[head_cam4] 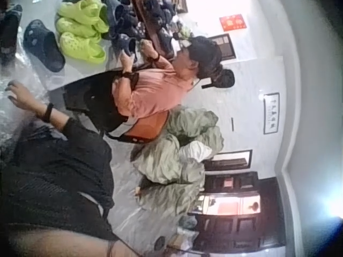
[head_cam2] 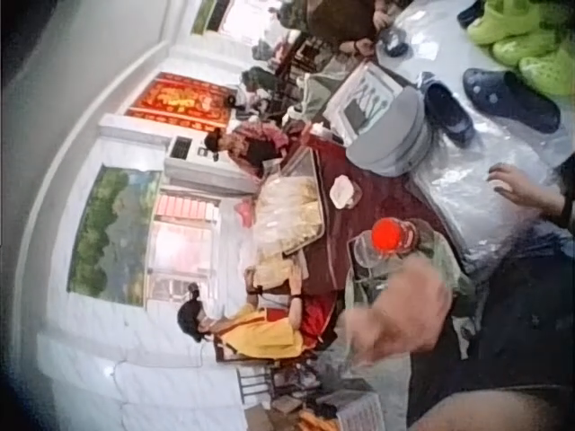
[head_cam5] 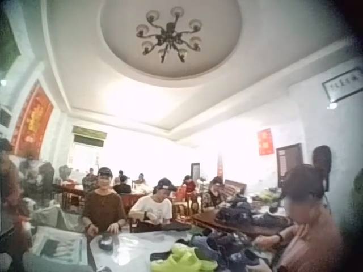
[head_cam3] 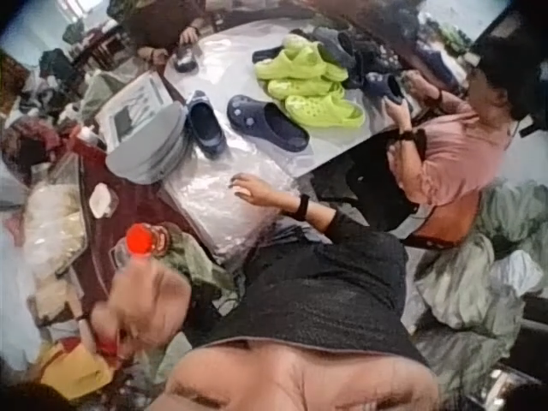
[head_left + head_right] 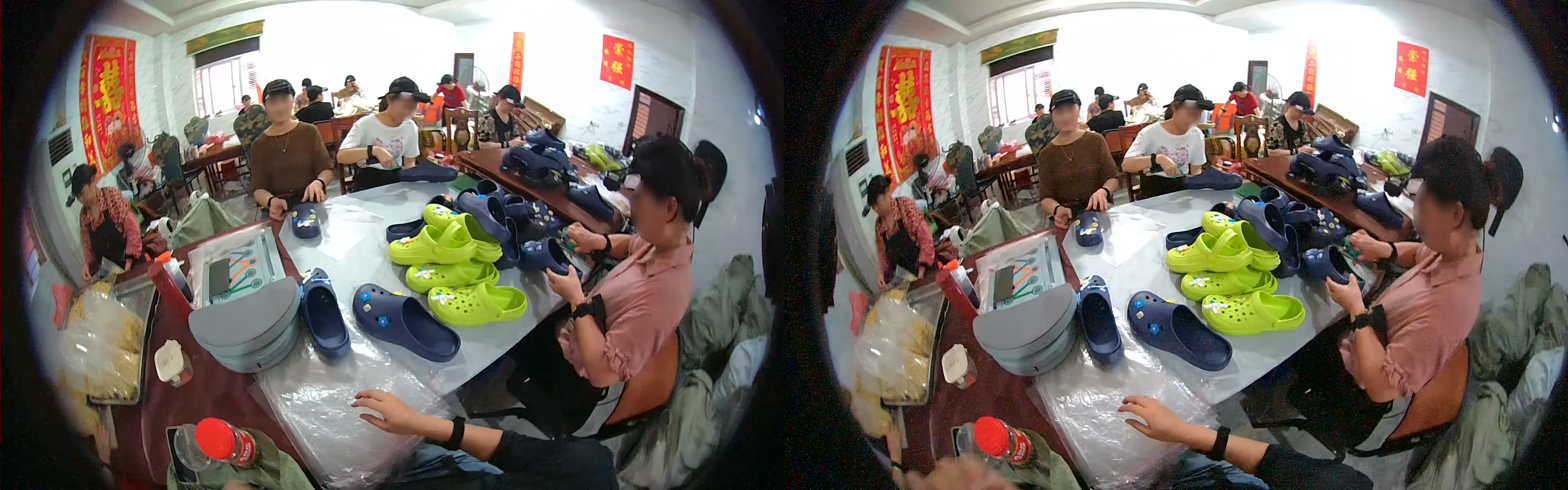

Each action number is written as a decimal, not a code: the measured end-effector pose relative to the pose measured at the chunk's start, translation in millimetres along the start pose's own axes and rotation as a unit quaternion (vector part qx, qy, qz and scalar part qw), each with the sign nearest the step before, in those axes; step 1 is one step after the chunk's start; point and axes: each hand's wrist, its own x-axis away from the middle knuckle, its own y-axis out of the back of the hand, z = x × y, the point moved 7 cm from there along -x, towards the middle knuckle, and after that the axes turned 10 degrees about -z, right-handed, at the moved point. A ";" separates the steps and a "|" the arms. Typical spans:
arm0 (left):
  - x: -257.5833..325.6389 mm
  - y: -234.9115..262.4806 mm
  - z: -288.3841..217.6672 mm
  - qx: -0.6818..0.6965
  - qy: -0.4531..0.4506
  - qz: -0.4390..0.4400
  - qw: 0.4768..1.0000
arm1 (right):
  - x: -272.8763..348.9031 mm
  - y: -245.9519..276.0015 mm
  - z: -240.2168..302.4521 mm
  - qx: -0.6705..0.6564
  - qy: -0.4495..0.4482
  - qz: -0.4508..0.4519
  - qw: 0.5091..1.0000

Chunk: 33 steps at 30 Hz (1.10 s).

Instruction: The recorder takes individual shoes from a pile on a table, places them into plastic bags, and then puts the bagged shoes into a larger sack.

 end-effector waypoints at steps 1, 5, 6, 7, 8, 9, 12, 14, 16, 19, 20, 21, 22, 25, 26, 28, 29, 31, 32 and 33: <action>14.2 35.9 33.6 -0.089 0.062 0.030 0.994 | -2.4 -6.1 -3.4 0.017 0.018 -0.017 1.000; 69.0 97.9 120.7 -0.552 0.268 0.129 0.779 | -1.8 -18.7 1.5 0.095 0.068 -0.048 0.992; 96.5 126.1 139.2 -0.608 0.248 0.164 0.736 | 0.6 -18.0 0.7 0.126 0.072 -0.042 0.989; 120.9 144.4 155.4 -0.655 0.240 0.221 0.681 | 2.2 -15.8 -4.5 0.161 0.072 -0.036 0.984; 140.5 158.3 164.1 -0.702 0.199 0.281 0.623 | 5.7 -17.1 -9.9 0.164 0.070 -0.038 0.983; 157.7 170.2 172.2 -0.743 0.155 0.335 0.558 | 10.1 -24.3 -17.4 0.181 0.062 -0.025 0.981; 191.3 206.6 180.5 -0.772 0.166 0.344 0.508 | 12.5 -38.9 -29.9 0.205 0.039 0.003 0.978; 202.5 214.5 183.9 -0.785 0.179 0.328 0.495 | 17.5 -41.9 -32.2 0.233 0.030 0.016 0.972; 212.7 225.3 189.1 -0.786 0.216 0.310 0.489 | 18.5 -38.7 -29.3 0.257 0.037 0.012 0.966; 219.1 234.4 189.3 -0.786 0.209 0.280 0.510 | 15.0 -36.8 -25.5 0.251 0.028 0.023 0.967; 218.0 232.4 186.1 -0.789 0.208 0.276 0.508 | 14.2 -35.8 -21.8 0.250 0.033 0.025 0.967; 216.3 230.5 182.9 -0.791 0.210 0.271 0.508 | 13.7 -34.7 -18.0 0.252 0.040 0.023 0.967; 214.4 228.2 180.0 -0.792 0.212 0.266 0.508 | 13.1 -33.7 -14.9 0.255 0.046 0.020 0.966; 213.2 226.7 181.1 -0.797 0.206 0.268 0.500 | 11.4 -34.6 -18.1 0.251 0.049 0.021 0.967; 213.7 227.0 182.0 -0.797 0.209 0.267 0.500 | 11.2 -34.2 -17.9 0.250 0.049 0.024 0.967; 212.4 225.7 183.1 -0.796 0.202 0.266 0.506 | 9.8 -31.4 -15.8 0.253 0.049 0.017 0.966; 212.7 224.9 182.9 -0.795 0.204 0.265 0.505 | 10.6 -31.2 -15.5 0.253 0.049 0.019 0.966; 211.3 222.0 181.6 -0.794 0.196 0.259 0.513 | 11.2 -29.5 -14.5 0.249 0.046 0.011 0.967; 211.0 221.4 181.0 -0.795 0.198 0.259 0.512 | 11.4 -29.3 -13.8 0.248 0.045 0.012 0.968; 210.4 220.5 180.4 -0.793 0.197 0.257 0.516 | 11.3 -28.9 -12.8 0.247 0.048 0.012 0.968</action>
